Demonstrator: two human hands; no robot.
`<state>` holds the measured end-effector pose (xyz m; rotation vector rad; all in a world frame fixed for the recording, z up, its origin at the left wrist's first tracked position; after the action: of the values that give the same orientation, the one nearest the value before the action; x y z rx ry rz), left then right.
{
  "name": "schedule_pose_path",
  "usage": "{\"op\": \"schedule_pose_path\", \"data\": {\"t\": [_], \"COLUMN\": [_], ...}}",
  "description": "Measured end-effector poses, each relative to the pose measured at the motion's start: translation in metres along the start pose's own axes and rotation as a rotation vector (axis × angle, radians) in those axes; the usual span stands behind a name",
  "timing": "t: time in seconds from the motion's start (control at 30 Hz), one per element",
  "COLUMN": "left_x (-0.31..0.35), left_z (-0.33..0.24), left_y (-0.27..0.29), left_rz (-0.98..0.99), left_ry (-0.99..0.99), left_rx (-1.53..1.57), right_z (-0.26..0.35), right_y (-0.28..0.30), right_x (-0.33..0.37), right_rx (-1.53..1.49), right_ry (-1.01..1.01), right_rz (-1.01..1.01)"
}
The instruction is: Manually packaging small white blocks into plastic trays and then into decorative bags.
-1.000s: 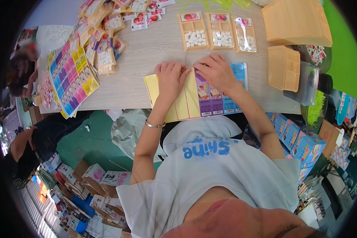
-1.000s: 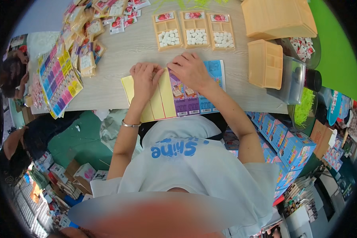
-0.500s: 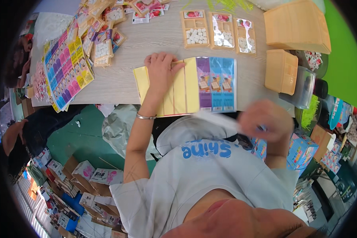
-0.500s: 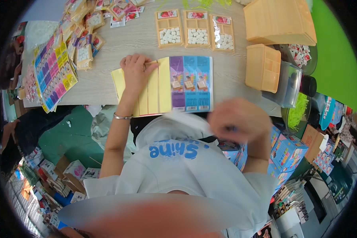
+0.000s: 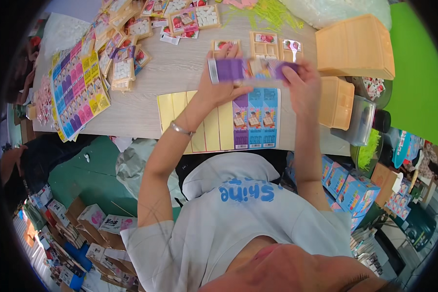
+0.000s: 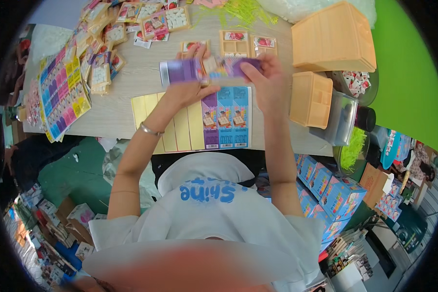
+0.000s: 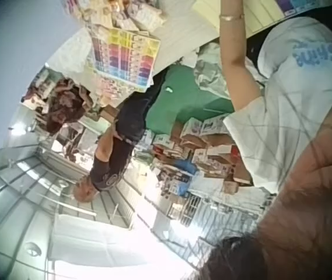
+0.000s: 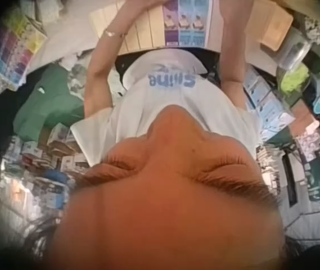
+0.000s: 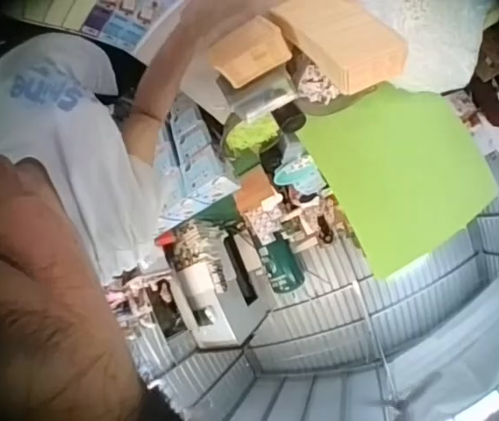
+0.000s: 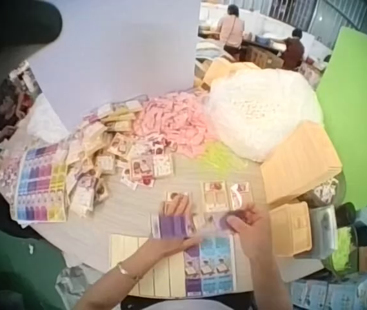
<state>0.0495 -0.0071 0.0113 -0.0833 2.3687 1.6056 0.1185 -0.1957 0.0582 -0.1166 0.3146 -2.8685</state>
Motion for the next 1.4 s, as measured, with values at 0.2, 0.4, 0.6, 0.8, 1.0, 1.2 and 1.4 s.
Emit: {"op": "schedule_pose_path", "data": {"t": [0.2, 0.4, 0.6, 0.8, 1.0, 1.2, 1.4], "left_x": [0.016, 0.032, 0.024, 0.019, 0.022, 0.033, 0.043], "left_z": [0.038, 0.083, 0.073, 0.068, 0.074, 0.065, 0.017], "left_y": [0.050, 0.024, 0.037, 0.032, 0.018, 0.019, 0.026], "left_rz": [-0.167, -0.212, -0.236, -0.303, -0.171, -0.282, -0.181], "left_ry": [0.436, 0.924, 0.893, 0.740, 0.970, 0.970, 0.881], "left_rx": [0.502, 0.884, 0.546, 0.173, 0.600, 1.345, 1.913], "right_z": [-0.058, -0.081, -0.068, -0.061, -0.063, -0.054, -0.052], "right_y": [-0.039, -0.051, -0.061, -0.070, -0.066, -0.048, -0.069], "right_x": [-0.038, -0.038, -0.029, -0.030, -0.029, -0.026, 0.001], "right_rx": [0.085, 0.364, 0.697, 1.016, 1.001, 0.430, -0.369], "right_ry": [-0.025, 0.002, 0.119, 0.254, 0.258, -0.020, -0.298], "right_rz": [0.044, 0.012, -0.066, -0.080, -0.068, -0.012, 0.287]}}
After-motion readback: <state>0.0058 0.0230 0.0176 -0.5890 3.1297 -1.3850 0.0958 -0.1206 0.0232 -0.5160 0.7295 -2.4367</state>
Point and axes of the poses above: each hand's wrist, its own x-axis away from the middle knuckle, its own y-axis out of the back of the hand, z = x × y, the point moved 7 cm from there along -x, towards the middle knuckle, and after that the axes turned 3 degrees about y, right-handed, at the moved point
